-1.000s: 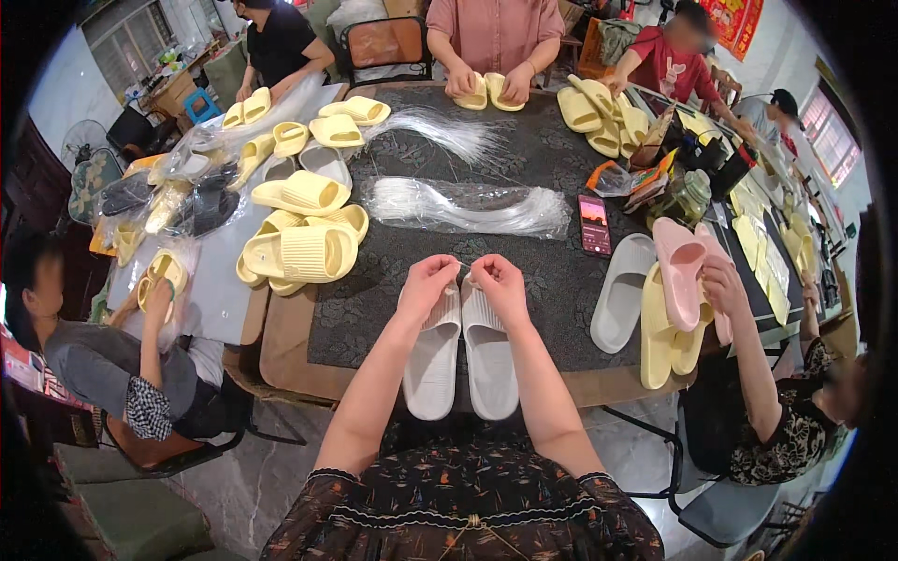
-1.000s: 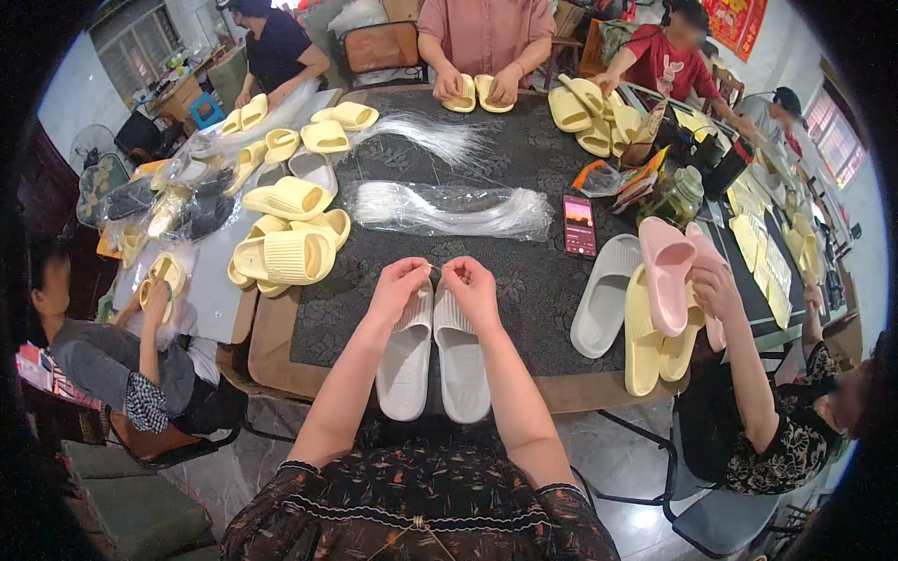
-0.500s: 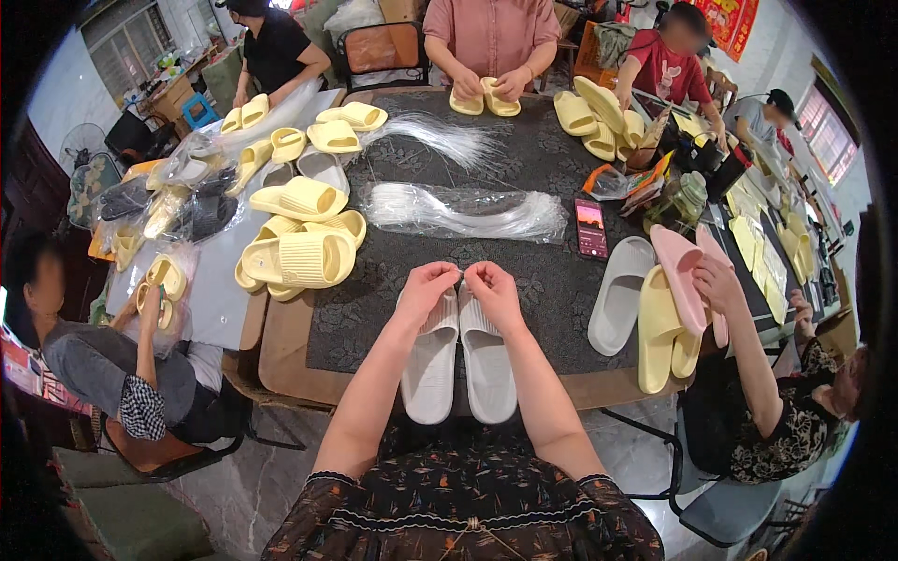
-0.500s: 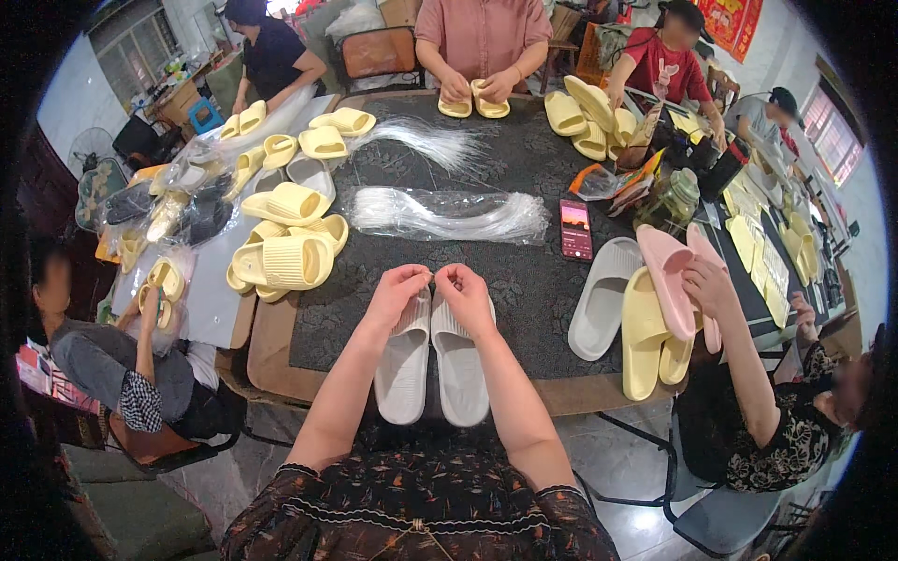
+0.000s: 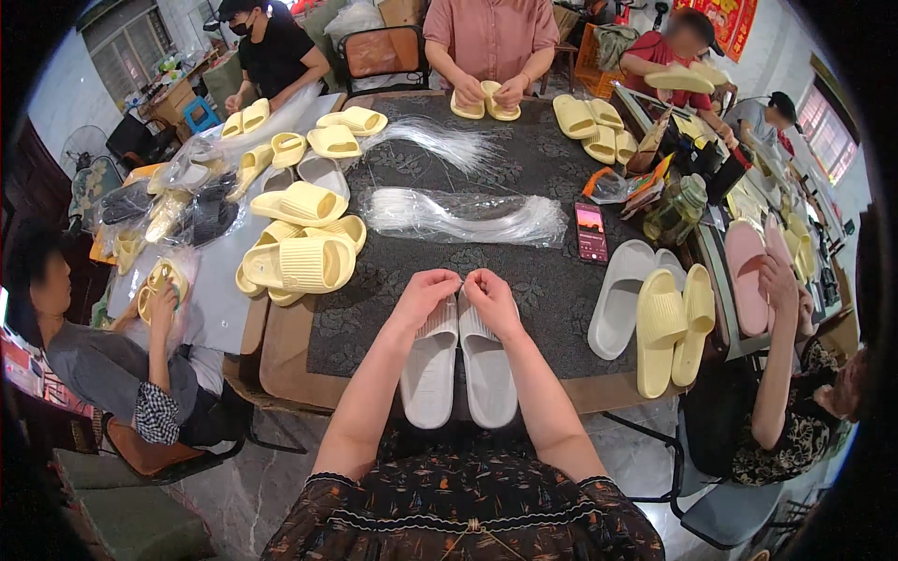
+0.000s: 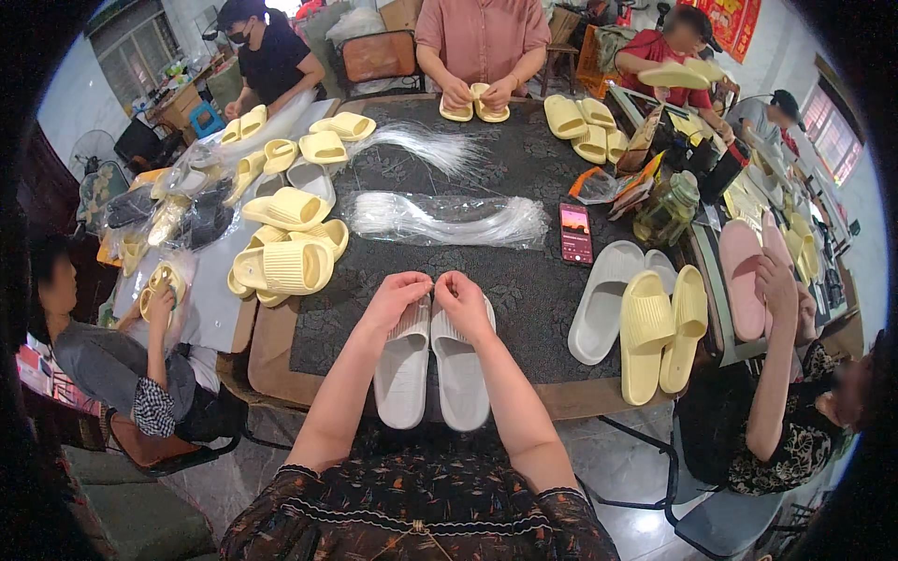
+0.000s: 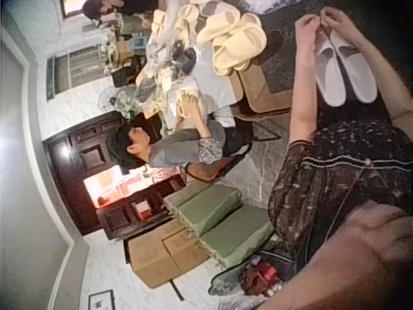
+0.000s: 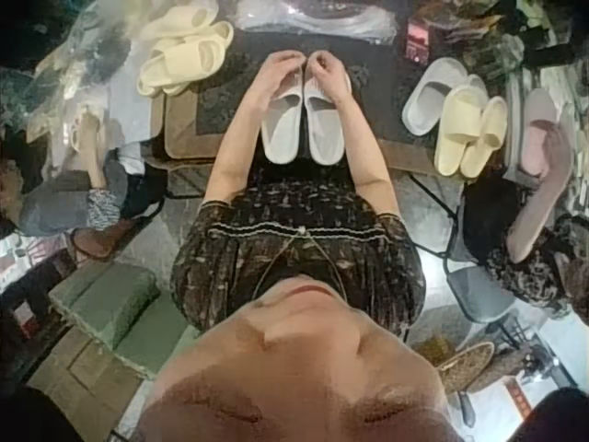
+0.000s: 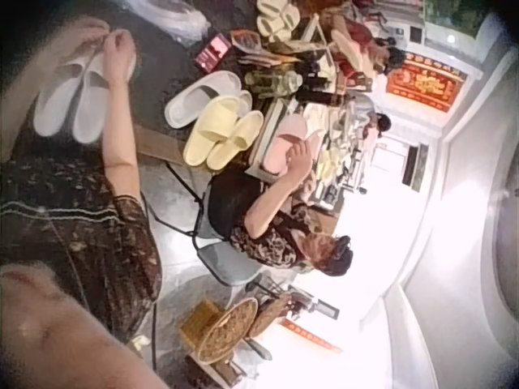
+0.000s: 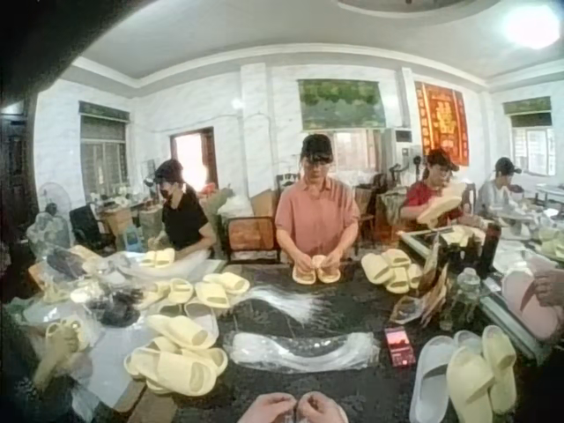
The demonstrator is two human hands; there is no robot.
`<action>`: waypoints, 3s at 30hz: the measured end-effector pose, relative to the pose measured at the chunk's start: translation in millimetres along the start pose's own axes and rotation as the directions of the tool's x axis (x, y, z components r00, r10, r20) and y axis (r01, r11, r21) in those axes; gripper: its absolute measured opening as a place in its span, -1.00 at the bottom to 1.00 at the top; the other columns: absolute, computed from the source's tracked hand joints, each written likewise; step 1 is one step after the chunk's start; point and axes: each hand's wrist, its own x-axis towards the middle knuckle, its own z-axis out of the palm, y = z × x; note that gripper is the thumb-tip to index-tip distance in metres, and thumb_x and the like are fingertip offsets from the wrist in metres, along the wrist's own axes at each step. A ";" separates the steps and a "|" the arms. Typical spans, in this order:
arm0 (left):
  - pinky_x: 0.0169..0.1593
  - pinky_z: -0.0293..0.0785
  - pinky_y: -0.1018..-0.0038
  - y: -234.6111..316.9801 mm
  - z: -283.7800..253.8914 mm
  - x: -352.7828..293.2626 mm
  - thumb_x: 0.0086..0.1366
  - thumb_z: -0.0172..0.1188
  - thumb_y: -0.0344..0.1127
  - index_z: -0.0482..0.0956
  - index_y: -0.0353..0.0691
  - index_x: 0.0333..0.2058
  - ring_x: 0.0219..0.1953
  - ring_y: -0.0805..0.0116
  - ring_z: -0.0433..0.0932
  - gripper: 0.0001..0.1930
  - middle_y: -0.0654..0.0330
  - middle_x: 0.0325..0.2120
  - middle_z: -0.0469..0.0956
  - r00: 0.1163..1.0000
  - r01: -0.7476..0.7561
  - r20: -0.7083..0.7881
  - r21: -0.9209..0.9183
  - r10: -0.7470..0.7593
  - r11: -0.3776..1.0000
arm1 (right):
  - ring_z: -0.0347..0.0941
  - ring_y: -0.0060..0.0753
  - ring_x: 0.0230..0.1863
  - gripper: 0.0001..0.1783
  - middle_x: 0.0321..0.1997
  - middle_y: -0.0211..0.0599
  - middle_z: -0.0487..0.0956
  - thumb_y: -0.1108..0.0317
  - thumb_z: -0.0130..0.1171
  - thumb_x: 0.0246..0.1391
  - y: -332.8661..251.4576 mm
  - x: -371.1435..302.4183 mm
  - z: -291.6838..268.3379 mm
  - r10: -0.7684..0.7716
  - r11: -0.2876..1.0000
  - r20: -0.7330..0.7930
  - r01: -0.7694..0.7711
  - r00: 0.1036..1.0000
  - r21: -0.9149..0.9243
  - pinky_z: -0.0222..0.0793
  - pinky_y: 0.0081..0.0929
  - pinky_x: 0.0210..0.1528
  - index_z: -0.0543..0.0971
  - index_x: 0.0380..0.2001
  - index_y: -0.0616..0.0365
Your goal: The person attaches pairs of slippers together by threading and fastening plastic tag fasteners through them by hand.
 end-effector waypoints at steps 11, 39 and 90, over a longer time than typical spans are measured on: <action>-0.38 0.30 0.67 0.4 2.1 0.8 0.24 0.14 -0.39 0.59 -0.21 -0.37 -0.47 0.69 0.39 -0.92 0.46 -0.49 0.50 0.999 0.053 0.000 0.082 -0.054 0.995 | 0.26 -0.82 -0.43 -0.90 -0.47 -0.63 0.41 0.39 0.06 0.18 -5.5 -2.4 -1.6 0.026 1.000 0.015 -0.026 1.000 -0.013 0.22 -0.75 -0.39 0.47 -0.37 0.19; -0.06 0.42 0.44 57.5 -42.0 -33.8 0.14 0.22 -0.44 0.48 -0.24 -0.04 -0.09 0.35 0.47 -0.64 0.17 -0.12 0.50 0.657 -0.470 -0.340 0.513 0.673 0.718 | 0.36 -0.55 -0.56 -0.87 -0.32 -0.36 0.56 0.41 0.21 0.04 -76.1 -24.0 -11.9 -0.417 0.838 -0.234 0.272 0.878 -0.473 0.32 -0.59 -0.47 0.56 -0.31 0.16; 0.19 0.26 0.38 33.4 48.7 -105.8 0.26 0.14 -0.28 0.06 -0.21 0.29 0.13 0.35 0.34 -0.33 0.06 0.16 0.30 0.964 -0.026 0.259 -0.120 0.057 0.992 | 0.48 0.03 -0.02 -0.35 -0.10 0.01 0.57 -0.10 0.21 -0.04 -126.9 -88.1 -347.9 -0.428 0.238 -0.761 -0.751 0.488 -0.616 0.36 -0.21 0.03 0.53 -0.06 0.24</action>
